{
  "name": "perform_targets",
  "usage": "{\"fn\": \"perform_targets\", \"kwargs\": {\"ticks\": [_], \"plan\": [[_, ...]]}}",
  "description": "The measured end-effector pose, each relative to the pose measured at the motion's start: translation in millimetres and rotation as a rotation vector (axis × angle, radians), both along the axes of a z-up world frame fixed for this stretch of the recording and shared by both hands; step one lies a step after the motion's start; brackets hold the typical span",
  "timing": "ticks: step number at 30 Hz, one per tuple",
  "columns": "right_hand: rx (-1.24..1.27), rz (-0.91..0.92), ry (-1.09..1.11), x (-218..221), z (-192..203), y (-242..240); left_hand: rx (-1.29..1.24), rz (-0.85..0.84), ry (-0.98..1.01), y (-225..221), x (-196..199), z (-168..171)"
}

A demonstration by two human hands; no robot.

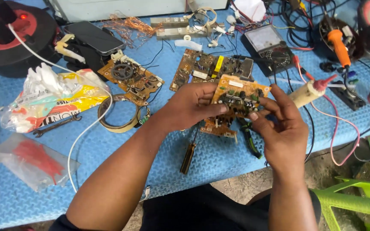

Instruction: The person is repairing electronic circuit boards by inspecting them, manipulating components with pliers, and resoldering joints with a soldering iron.

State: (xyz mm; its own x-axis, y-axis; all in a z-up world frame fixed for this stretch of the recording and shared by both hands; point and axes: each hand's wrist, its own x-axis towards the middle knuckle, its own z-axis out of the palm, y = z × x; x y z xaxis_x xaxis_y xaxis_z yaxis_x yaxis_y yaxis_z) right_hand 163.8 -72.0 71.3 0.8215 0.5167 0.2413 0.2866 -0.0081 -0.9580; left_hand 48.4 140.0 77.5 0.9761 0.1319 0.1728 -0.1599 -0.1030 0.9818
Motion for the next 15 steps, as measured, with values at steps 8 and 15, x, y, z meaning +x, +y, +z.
{"fn": "perform_targets", "kwargs": {"ticks": [8, 15], "plan": [[-0.115, -0.073, -0.129, -13, -14, -6, 0.052, 0.048, 0.075, -5, 0, 9], [-0.200, -0.149, -0.210, -35, 31, -6, 0.121, 0.203, -0.279, -8, 9, -25]]}}
